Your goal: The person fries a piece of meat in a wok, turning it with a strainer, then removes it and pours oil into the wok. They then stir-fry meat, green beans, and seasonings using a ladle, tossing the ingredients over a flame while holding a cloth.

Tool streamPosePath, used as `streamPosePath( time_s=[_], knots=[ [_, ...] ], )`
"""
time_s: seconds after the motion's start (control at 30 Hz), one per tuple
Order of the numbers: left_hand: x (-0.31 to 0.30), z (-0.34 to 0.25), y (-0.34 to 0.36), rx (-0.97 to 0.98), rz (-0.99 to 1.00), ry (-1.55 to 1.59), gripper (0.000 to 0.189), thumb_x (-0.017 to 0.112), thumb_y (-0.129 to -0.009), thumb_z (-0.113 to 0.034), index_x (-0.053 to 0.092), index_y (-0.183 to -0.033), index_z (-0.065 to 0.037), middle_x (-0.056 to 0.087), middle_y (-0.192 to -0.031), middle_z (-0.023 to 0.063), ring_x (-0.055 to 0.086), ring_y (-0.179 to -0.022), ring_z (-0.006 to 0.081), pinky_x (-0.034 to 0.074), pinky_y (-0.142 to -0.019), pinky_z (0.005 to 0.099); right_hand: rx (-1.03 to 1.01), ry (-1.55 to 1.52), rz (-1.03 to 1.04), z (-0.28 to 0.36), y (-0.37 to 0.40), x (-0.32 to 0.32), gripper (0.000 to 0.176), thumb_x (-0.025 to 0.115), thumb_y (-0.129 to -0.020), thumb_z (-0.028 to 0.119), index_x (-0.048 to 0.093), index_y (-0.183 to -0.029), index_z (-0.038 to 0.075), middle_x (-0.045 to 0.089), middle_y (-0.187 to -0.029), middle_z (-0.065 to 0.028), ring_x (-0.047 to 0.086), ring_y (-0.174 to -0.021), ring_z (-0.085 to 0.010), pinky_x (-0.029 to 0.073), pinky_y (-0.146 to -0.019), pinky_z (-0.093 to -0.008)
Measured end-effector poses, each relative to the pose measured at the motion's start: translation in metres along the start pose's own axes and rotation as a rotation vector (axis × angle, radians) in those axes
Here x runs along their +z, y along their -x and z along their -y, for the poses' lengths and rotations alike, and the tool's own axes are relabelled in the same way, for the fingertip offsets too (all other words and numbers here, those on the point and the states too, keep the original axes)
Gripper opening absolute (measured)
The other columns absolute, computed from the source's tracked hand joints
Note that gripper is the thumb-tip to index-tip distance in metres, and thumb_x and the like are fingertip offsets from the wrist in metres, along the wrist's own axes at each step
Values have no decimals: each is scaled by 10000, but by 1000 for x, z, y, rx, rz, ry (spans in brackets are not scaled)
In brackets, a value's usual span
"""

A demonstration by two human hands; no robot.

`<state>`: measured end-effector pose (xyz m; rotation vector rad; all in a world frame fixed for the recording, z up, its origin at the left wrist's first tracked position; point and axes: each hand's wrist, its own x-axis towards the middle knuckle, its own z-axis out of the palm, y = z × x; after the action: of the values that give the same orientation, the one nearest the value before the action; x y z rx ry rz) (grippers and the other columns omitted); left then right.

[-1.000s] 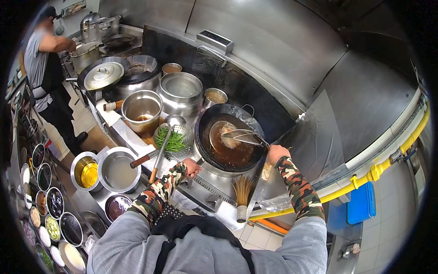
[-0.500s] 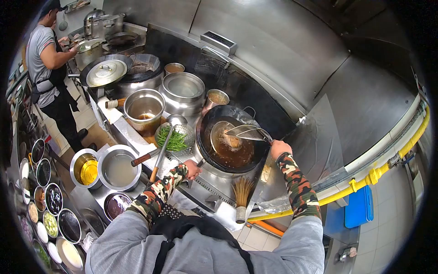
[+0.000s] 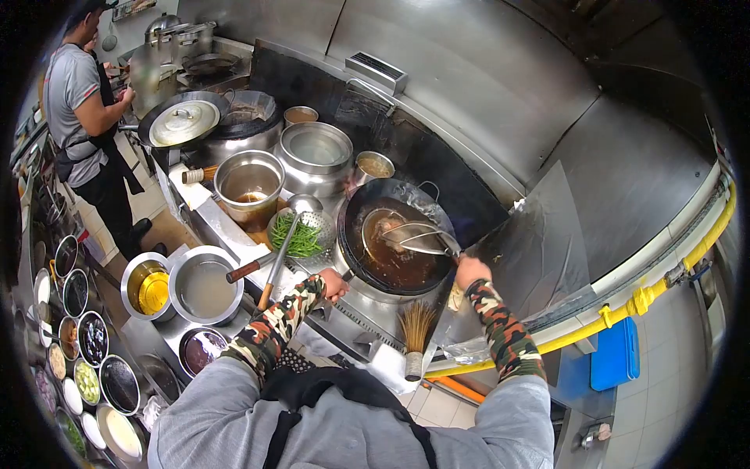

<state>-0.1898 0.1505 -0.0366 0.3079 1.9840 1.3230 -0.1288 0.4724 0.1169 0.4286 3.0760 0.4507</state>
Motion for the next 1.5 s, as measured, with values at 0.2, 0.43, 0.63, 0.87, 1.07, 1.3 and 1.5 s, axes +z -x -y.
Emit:
streamPosePath(
  time_s=[0.2,0.43,0.63,0.87,1.07,1.3,1.5],
  knots=[
    [-5,0,-18,-150,141,414,188,593,-819,-147,566,-664,-46,479,-516,1,428,-390,101,240,-298,241,81,-363,18,13,44,92,342,521,-763,194,464,-1063,41,583,-985,-257,559,-941,-406,445,-817,-467],
    [-9,-10,-12,-250,202,301,184,536,-830,-193,570,-746,-33,574,-614,36,510,-464,118,323,-350,235,145,-716,-123,17,79,171,706,665,-627,139,347,-1226,-59,505,-1103,-273,495,-1032,-395,407,-908,-410],
    [-27,-15,36,-362,-53,107,480,597,-799,-420,574,-952,34,646,-770,106,627,-553,171,507,-450,276,77,-735,-271,29,108,124,747,667,-646,151,307,-1277,-22,426,-1165,-268,434,-1083,-411,381,-924,-421],
    [22,59,193,-280,-60,-121,517,609,-797,-401,559,-1093,20,653,-754,88,641,-597,141,516,-560,263,-476,-969,-262,65,143,83,364,609,-721,90,542,-1075,41,548,-976,-134,575,-839,-283,477,-720,-367],
    [123,124,294,-585,-91,4,426,592,-808,-418,639,-955,-21,654,-729,73,638,-590,155,519,-545,271,-1045,-1074,-189,141,166,95,165,622,-744,150,632,-905,116,599,-723,-41,596,-602,-232,487,-524,-337],
    [197,202,359,-812,-407,194,277,612,-822,-299,624,-741,-35,588,-616,34,585,-569,182,479,-529,325,-1275,-1172,-45,187,214,59,173,587,-785,192,634,-928,108,635,-810,-58,619,-666,-249,507,-579,-340],
    [233,425,380,-843,-382,22,241,543,-840,-255,641,-867,-37,647,-775,88,609,-651,205,481,-570,347,-934,-1048,-39,162,239,88,203,580,-789,226,631,-957,127,641,-815,-72,623,-677,-254,503,-583,-356]
  ],
)
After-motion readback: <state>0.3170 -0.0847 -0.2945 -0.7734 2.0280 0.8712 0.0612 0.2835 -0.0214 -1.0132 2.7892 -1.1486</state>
